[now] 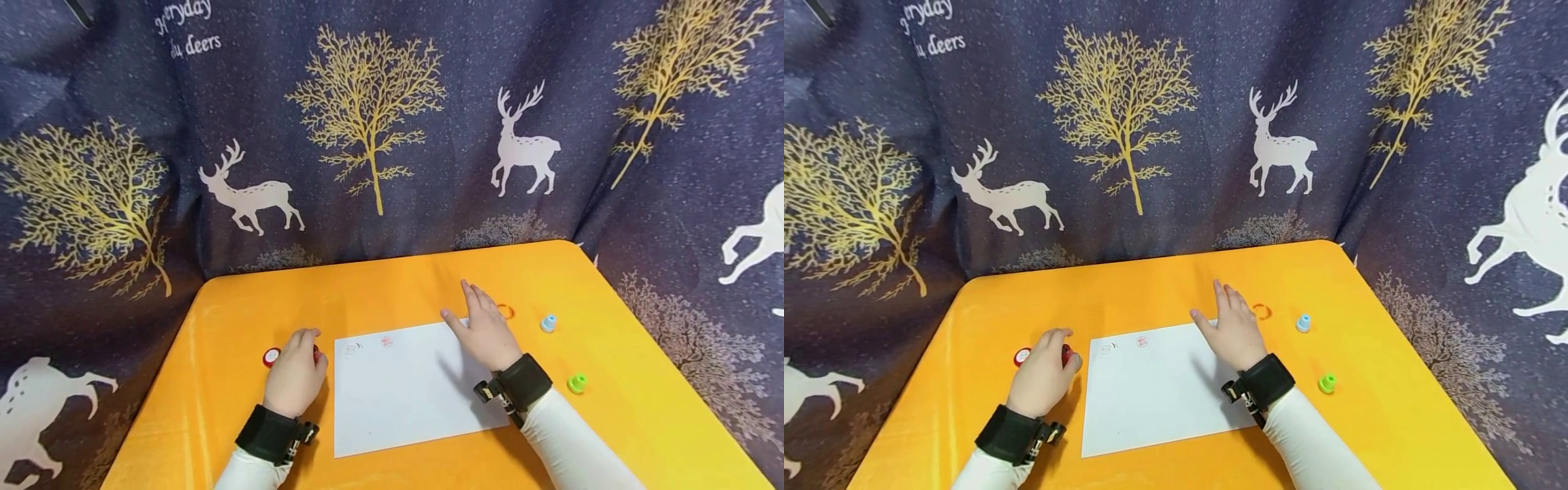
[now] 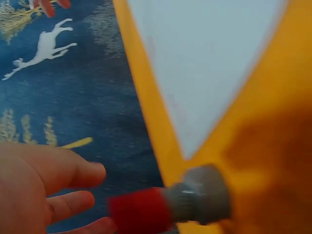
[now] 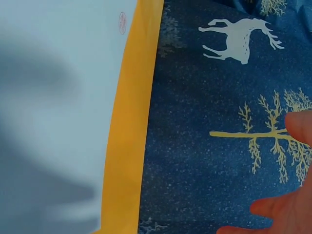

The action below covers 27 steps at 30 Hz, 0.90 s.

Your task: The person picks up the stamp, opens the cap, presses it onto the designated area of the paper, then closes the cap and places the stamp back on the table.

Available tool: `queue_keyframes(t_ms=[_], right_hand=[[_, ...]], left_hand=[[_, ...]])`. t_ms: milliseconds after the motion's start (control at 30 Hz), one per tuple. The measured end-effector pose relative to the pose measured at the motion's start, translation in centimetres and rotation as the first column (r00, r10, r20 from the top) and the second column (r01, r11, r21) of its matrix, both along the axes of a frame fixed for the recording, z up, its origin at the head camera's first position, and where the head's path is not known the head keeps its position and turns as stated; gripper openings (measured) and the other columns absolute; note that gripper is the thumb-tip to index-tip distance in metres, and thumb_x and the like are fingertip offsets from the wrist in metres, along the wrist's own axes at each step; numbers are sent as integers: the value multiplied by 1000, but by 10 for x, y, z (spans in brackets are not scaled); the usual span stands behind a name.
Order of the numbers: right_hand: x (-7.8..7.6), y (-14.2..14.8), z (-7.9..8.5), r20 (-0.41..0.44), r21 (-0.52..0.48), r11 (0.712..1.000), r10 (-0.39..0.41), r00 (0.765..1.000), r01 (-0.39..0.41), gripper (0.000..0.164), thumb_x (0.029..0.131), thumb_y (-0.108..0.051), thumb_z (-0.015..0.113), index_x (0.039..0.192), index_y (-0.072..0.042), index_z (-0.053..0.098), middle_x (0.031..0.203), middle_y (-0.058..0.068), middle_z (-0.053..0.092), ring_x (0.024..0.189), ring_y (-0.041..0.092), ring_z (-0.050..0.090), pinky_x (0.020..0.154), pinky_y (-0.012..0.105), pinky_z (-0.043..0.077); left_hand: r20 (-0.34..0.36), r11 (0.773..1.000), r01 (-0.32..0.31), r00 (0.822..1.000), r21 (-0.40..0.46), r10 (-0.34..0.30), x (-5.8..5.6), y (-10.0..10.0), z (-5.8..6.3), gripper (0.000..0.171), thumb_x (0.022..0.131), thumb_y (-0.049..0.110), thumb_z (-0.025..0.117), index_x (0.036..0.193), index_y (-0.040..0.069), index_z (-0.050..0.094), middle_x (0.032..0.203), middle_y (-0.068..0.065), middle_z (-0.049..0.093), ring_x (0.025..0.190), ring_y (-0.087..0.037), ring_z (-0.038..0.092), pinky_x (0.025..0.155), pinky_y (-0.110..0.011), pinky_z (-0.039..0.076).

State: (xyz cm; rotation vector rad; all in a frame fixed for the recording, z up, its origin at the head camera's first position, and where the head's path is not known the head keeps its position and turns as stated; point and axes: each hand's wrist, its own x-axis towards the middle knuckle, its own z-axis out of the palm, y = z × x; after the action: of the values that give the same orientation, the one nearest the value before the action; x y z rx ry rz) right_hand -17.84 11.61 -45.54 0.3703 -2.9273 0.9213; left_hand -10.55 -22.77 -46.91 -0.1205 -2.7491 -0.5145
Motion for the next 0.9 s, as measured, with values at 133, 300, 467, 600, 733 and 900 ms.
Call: queue_keyframes(t_ms=[133,300,467,600,733,900], right_hand=[[2,-1,0,-22,-3,1000,-13,1000,13,93,95,-73,35,159,-9,15,159,23,24,146,42,22,114,59,22],[8,-6,0,-89,1,1000,-12,996,12,92,94,-71,41,158,-8,21,158,22,26,145,41,24,114,60,22],[16,-14,2,-134,3,1000,1,991,-1,90,93,-69,46,157,-9,25,158,21,28,146,39,24,114,60,22],[24,-15,7,-149,-26,1000,8,989,-12,86,94,-67,48,154,-8,32,153,20,36,142,37,32,112,57,27],[31,-5,8,-166,-36,999,-5,986,-1,76,95,-61,53,147,-6,44,135,18,51,122,34,49,100,51,41],[36,32,1,-170,54,997,-43,984,53,62,94,-50,63,134,-3,55,120,17,58,105,34,58,87,50,47]], left_hand=[[-54,999,40,998,-12,-41,-3,7,15,61,86,22,78,136,-3,52,131,-26,54,111,-41,58,92,-54,50],[-70,999,52,996,0,-52,2,27,35,74,89,38,75,146,3,44,144,-26,42,132,-43,41,103,-60,39],[-10,998,67,998,14,-67,12,49,46,77,92,47,68,151,7,38,150,-23,35,138,-41,34,107,-61,34],[40,996,84,996,13,-85,18,59,48,76,94,49,64,152,8,36,152,-22,35,140,-40,32,108,-61,33],[57,996,94,994,6,-94,18,63,47,76,94,51,62,153,11,36,152,-20,35,140,-38,31,107,-60,33],[69,995,97,993,-4,-96,16,64,45,76,94,52,62,153,11,36,152,-19,35,141,-38,31,104,-61,36]])
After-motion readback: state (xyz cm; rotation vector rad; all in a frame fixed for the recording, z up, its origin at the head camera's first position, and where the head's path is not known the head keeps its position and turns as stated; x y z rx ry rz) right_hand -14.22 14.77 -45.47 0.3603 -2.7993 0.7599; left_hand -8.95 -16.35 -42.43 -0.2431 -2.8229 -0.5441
